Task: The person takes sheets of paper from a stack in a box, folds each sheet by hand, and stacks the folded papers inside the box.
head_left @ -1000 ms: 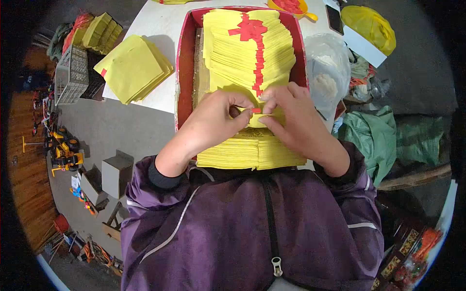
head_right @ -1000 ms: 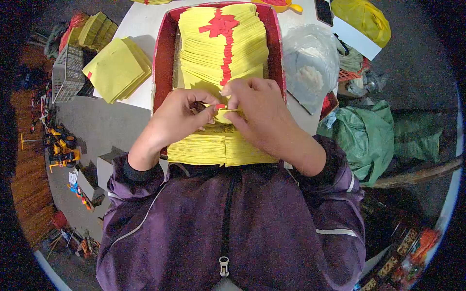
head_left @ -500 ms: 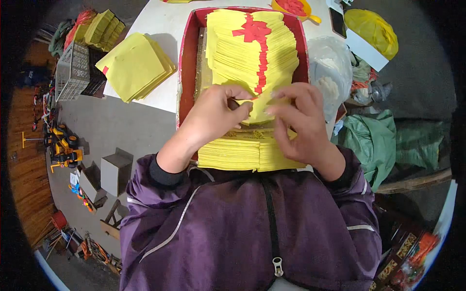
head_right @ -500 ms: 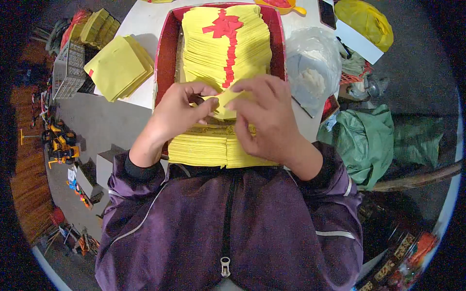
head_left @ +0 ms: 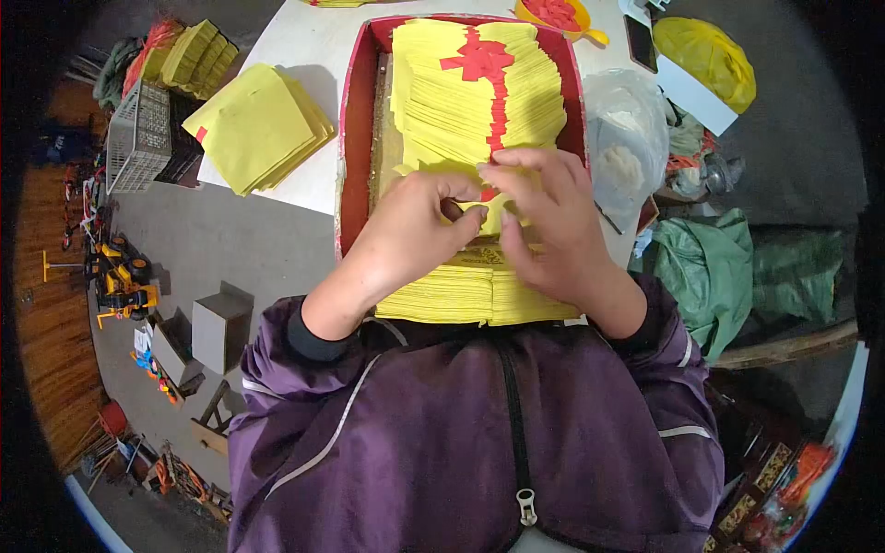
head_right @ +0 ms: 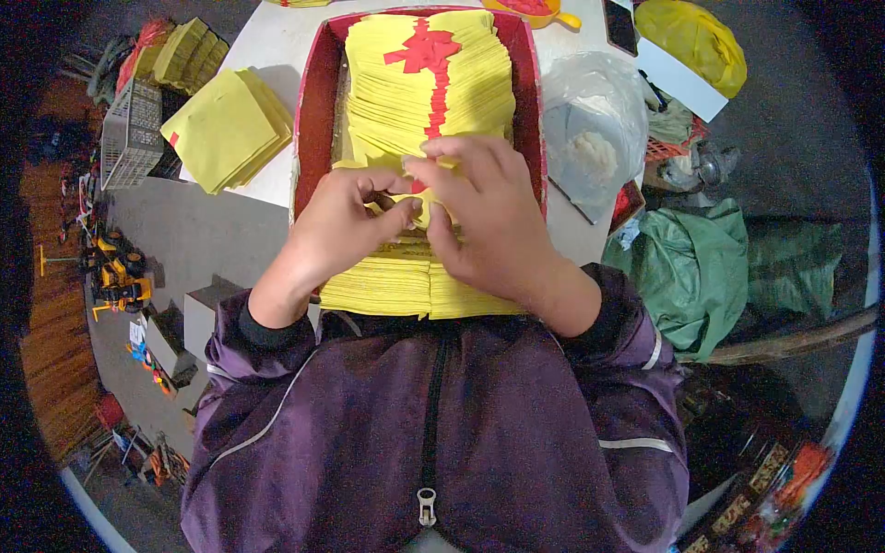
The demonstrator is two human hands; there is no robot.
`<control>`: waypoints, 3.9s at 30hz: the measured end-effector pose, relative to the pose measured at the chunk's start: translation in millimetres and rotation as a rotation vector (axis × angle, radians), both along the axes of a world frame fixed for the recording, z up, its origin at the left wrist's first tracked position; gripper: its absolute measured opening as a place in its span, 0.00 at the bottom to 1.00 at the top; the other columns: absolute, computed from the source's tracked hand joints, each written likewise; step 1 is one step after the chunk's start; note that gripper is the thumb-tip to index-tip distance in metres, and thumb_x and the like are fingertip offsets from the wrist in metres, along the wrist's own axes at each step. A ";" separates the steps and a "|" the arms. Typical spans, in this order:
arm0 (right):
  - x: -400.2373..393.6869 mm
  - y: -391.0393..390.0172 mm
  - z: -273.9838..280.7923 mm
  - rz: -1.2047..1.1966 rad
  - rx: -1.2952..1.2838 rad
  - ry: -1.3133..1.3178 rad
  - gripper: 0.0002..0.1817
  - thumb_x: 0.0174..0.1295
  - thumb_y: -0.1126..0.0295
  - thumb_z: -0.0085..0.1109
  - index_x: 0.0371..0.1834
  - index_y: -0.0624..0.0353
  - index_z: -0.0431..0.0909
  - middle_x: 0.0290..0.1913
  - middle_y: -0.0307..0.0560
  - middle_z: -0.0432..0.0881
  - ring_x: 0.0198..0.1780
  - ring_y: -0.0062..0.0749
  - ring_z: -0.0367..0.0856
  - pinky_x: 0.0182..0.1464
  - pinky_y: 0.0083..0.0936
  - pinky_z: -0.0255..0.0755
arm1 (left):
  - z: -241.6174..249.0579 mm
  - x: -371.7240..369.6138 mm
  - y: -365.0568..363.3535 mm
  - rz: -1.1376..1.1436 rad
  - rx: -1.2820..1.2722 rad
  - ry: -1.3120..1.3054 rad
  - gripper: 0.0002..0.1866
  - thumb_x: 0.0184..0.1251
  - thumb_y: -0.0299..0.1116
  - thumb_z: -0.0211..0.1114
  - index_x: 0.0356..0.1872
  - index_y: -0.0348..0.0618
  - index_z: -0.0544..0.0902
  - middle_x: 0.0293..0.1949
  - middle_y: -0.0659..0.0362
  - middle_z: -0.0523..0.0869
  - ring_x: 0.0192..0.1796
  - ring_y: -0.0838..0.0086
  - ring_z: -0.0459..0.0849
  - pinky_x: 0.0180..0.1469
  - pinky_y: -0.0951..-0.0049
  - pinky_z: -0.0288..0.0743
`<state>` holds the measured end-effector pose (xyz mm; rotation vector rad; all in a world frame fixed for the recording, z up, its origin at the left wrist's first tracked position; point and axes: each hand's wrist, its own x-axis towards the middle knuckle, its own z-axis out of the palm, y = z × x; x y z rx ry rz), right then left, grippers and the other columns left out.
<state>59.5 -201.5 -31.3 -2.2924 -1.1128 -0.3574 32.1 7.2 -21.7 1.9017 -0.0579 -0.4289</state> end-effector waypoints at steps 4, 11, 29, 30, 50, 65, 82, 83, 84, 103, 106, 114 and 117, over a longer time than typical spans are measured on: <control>4.9 1.9 6.2 -0.020 0.052 0.126 0.28 0.55 0.75 0.66 0.63 0.52 0.80 0.55 0.38 0.83 0.57 0.41 0.77 0.62 0.36 0.68 | 5.1 -4.0 -2.7 0.005 0.056 -0.074 0.08 0.67 0.25 0.69 0.43 0.33 0.92 0.28 0.61 0.88 0.26 0.81 0.76 0.30 0.80 0.72; 8.4 -5.8 3.4 0.036 -0.015 0.238 0.30 0.54 0.78 0.65 0.65 0.54 0.78 0.57 0.41 0.83 0.57 0.42 0.77 0.65 0.37 0.68 | 3.5 -0.7 -1.2 -0.017 0.102 -0.071 0.09 0.67 0.25 0.69 0.44 0.34 0.92 0.28 0.61 0.89 0.26 0.81 0.76 0.31 0.81 0.72; -18.0 -18.2 38.8 -0.154 0.097 0.818 0.24 0.62 0.83 0.60 0.62 0.57 0.75 0.57 0.41 0.83 0.38 0.28 0.78 0.42 0.23 0.73 | -8.8 3.6 0.9 -0.007 0.076 -0.123 0.07 0.69 0.25 0.73 0.44 0.35 0.92 0.35 0.60 0.92 0.30 0.81 0.80 0.32 0.81 0.73; -18.4 -18.1 37.6 -0.157 0.097 0.818 0.24 0.62 0.83 0.60 0.62 0.57 0.75 0.57 0.41 0.83 0.38 0.28 0.78 0.42 0.23 0.73 | -10.0 3.4 0.4 -0.010 0.075 -0.123 0.07 0.69 0.25 0.73 0.44 0.35 0.92 0.35 0.60 0.92 0.30 0.81 0.80 0.32 0.81 0.73; -29.1 -31.1 54.8 -0.090 -0.069 1.237 0.21 0.67 0.79 0.61 0.64 0.58 0.79 0.42 0.37 0.83 0.28 0.19 0.72 0.31 0.21 0.65 | -17.2 2.3 -5.2 -0.005 0.155 -0.318 0.17 0.64 0.22 0.75 0.54 0.33 0.87 0.42 0.54 0.90 0.33 0.73 0.84 0.37 0.72 0.79; -38.4 -19.0 13.7 0.089 -0.252 0.309 0.10 0.61 0.76 0.64 0.45 0.60 0.86 0.38 0.45 0.81 0.34 0.37 0.78 0.38 0.30 0.71 | 6.3 -7.3 -0.7 0.189 0.270 -0.444 0.14 0.64 0.22 0.75 0.51 0.34 0.88 0.41 0.55 0.89 0.31 0.72 0.81 0.36 0.71 0.78; -25.7 -18.0 14.1 -0.097 -0.140 0.578 0.10 0.62 0.77 0.65 0.46 0.60 0.81 0.40 0.43 0.82 0.37 0.38 0.77 0.41 0.29 0.71 | 8.9 -30.8 -4.9 -0.224 0.357 -0.328 0.07 0.64 0.24 0.68 0.40 0.33 0.90 0.36 0.46 0.90 0.33 0.47 0.87 0.38 0.56 0.80; -26.2 -17.6 16.2 -0.106 -0.131 0.566 0.12 0.62 0.78 0.65 0.48 0.60 0.80 0.40 0.43 0.81 0.38 0.38 0.77 0.43 0.29 0.71 | 8.0 -29.9 -5.3 -0.213 0.383 -0.365 0.07 0.64 0.24 0.67 0.40 0.33 0.90 0.35 0.46 0.90 0.33 0.47 0.87 0.38 0.56 0.80; -26.6 -17.4 17.0 -0.116 -0.122 0.553 0.13 0.62 0.78 0.65 0.50 0.59 0.80 0.41 0.43 0.81 0.40 0.39 0.77 0.44 0.29 0.71 | 7.2 -29.0 -5.3 -0.203 0.409 -0.401 0.07 0.65 0.25 0.67 0.40 0.33 0.89 0.34 0.46 0.90 0.33 0.47 0.87 0.38 0.56 0.80; 0.1 -12.1 19.8 -0.003 -0.198 0.338 0.23 0.60 0.74 0.70 0.60 0.56 0.78 0.50 0.41 0.85 0.54 0.39 0.77 0.63 0.35 0.66 | 22.7 -8.1 -4.9 -0.158 0.204 -0.088 0.07 0.68 0.23 0.65 0.37 0.31 0.89 0.25 0.48 0.87 0.24 0.59 0.80 0.33 0.62 0.75; 2.6 -19.6 18.0 -0.041 -0.139 0.310 0.25 0.60 0.74 0.70 0.62 0.57 0.77 0.55 0.44 0.85 0.57 0.41 0.77 0.66 0.36 0.66 | 19.6 -5.1 -7.1 -0.196 0.206 -0.095 0.07 0.70 0.24 0.66 0.40 0.31 0.89 0.25 0.50 0.87 0.23 0.64 0.80 0.31 0.65 0.74; 2.9 -123.7 -87.6 -0.610 0.083 0.079 0.25 0.64 0.67 0.66 0.65 0.59 0.78 0.72 0.58 0.74 0.71 0.52 0.73 0.74 0.42 0.65 | 10.6 -2.4 -6.7 -0.062 0.199 -0.177 0.11 0.72 0.27 0.70 0.51 0.33 0.89 0.30 0.56 0.89 0.23 0.78 0.78 0.28 0.76 0.71; -6.5 -152.7 -129.3 -0.696 -0.160 -0.071 0.23 0.66 0.66 0.65 0.64 0.59 0.79 0.73 0.59 0.72 0.72 0.54 0.71 0.74 0.42 0.64 | 12.2 1.6 -5.3 -0.015 0.185 -0.143 0.11 0.71 0.25 0.69 0.51 0.32 0.88 0.34 0.55 0.90 0.24 0.74 0.79 0.30 0.72 0.73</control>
